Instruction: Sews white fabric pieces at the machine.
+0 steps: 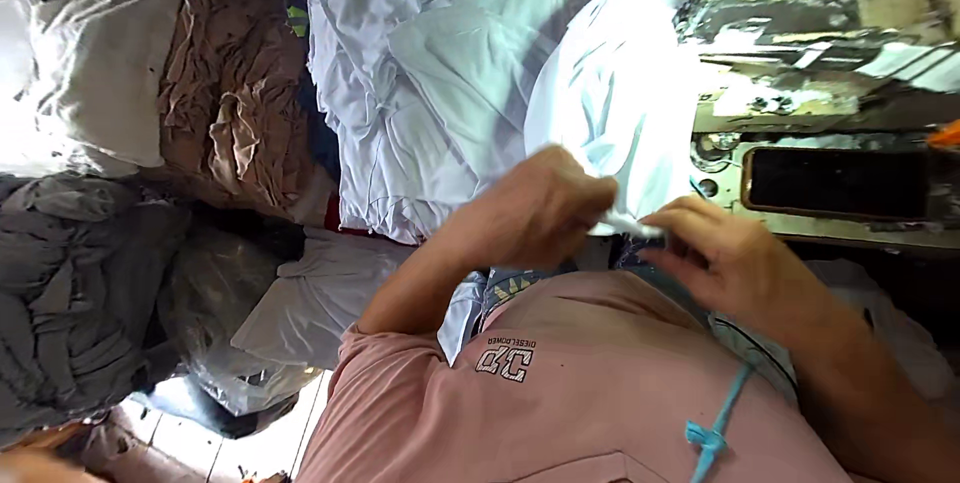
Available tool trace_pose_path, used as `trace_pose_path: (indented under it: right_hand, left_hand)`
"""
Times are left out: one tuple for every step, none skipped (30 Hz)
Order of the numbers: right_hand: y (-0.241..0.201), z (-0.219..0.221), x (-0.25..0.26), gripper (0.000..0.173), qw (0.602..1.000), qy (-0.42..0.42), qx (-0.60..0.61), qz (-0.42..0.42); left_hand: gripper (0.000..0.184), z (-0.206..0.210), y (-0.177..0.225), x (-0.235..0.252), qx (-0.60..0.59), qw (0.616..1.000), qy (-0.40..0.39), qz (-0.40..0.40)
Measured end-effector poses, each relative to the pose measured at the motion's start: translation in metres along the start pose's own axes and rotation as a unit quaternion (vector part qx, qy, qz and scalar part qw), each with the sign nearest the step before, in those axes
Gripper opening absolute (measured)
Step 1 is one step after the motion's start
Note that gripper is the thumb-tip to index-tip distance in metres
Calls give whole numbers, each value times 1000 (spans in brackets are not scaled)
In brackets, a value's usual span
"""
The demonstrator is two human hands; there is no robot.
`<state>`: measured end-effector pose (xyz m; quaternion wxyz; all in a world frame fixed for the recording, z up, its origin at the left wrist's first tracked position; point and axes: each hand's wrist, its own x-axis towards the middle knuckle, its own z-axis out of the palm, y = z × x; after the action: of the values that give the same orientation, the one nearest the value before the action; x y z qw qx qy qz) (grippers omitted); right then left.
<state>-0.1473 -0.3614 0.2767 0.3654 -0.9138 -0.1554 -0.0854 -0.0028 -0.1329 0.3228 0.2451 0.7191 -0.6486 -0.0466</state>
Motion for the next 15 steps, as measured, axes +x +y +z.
trace_pose_path:
  right_hand:
    - [-3,2,-3,33,999,-2,27,-28]
    - [-4,2,-4,33,996,1,69,-57]
    - [-2,1,-6,30,991,9,110,-79]
    - [2,-1,-7,26,986,21,142,-91]
    - [7,-4,-9,22,980,37,172,-94]
    - [12,-7,-11,20,970,54,216,-92]
    - [16,-12,-13,16,956,64,273,-88]
    - [20,-17,-14,15,936,69,335,-87]
    - [25,-22,-15,16,913,72,390,-92]
    - [29,-26,-15,17,894,77,430,-97]
    - [31,-28,-16,18,878,82,460,-103]
    - [33,-29,-16,18,869,85,475,-110]
    - [35,-29,-16,17,868,82,476,-114]
    - [37,-27,-16,16,876,79,464,-107]
    - [38,-22,-18,15,887,78,447,-85]
  left_hand:
    - [10,1,11,5,-23,999,-8,33]
    - [14,4,18,8,-56,996,-5,73]
    - [19,8,22,12,-82,990,18,112]
    - [25,15,24,15,-93,983,60,143]
    - [36,23,25,18,-78,977,112,162]
    - [45,35,25,21,-39,972,161,165]
    - [51,49,21,24,14,969,196,150]
    - [51,66,14,27,73,967,212,116]
    - [45,83,1,31,125,966,217,70]
    - [39,98,-18,36,168,960,224,21]
    - [37,107,-40,41,201,950,236,-24]
    - [31,107,-60,43,227,937,257,-58]
    - [24,97,-75,43,240,926,280,-75]
    - [16,78,-82,42,248,915,307,-78]
    - [12,56,-84,40,258,906,327,-79]
